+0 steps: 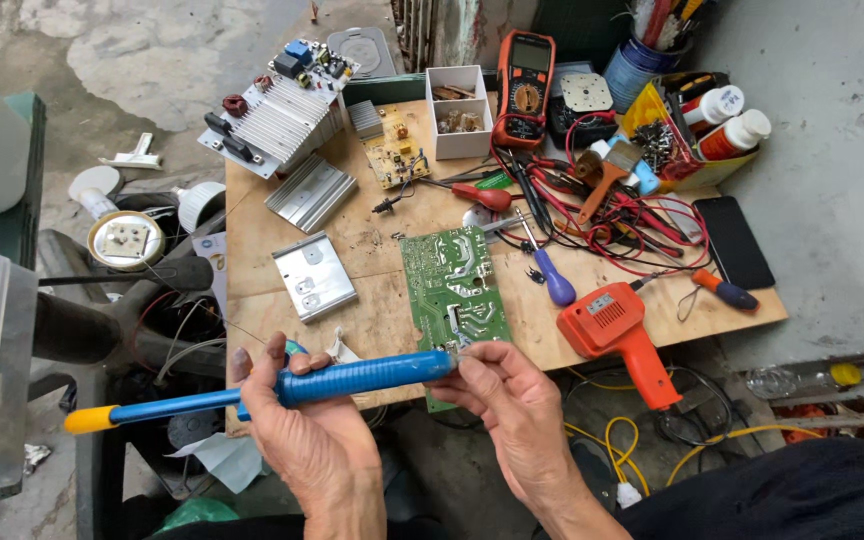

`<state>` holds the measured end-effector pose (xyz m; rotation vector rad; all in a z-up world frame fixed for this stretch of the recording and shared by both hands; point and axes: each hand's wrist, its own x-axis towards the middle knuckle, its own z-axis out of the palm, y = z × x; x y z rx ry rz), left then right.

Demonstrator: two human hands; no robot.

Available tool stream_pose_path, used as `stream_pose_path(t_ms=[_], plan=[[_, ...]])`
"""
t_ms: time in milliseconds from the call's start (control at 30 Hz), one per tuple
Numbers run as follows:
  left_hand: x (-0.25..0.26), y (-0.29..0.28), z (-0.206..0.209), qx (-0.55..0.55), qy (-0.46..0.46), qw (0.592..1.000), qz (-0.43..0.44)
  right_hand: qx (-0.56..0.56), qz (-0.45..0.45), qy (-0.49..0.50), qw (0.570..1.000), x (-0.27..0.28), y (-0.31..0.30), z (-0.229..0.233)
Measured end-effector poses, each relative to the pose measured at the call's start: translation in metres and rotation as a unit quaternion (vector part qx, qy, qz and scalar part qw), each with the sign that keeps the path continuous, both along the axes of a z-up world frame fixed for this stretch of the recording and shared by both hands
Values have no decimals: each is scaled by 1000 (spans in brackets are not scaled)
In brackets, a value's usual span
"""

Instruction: The person uses a soldering iron and a heat gun to work on a green circuit board. They repeatedly apply heat to specific areas of the board while holding soldering wire, then inspect the board by turning it over.

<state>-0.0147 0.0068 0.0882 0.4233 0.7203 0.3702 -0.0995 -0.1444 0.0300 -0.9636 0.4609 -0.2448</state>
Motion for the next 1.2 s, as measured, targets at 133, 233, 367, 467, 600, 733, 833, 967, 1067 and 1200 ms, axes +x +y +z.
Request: stream_pose_path(t_ms=[133,233,367,467,600,733,833,967,1067,1200], plan=[[-3,-7,5,7,7,1000,-5,-49,10,-11,999,-3,-4,1],[-6,-15,11,55,-24,998,-9,-1,11,29,1000,2,-10,3],[-9,-21,33,132,-68,987,-55,98,37,86,991,15,-3,17],[5,-22,38,141,-83,985,-62,131,83,73,985,42,16,21],[26,-10,43,101,-107,989,-25,147,114,14,983,77,35,28],[40,2,31,77,-132,988,-9,131,140,8,981,87,35,40],[47,6,26,84,-149,985,-12,145,153,-9,978,90,32,42],[49,8,22,92,-137,986,-18,108,169,-4,980,90,32,50],[52,7,18,99,-123,987,-13,101,166,-6,981,94,34,39],[61,7,7,131,-138,981,-42,92,167,-8,982,109,29,16]])
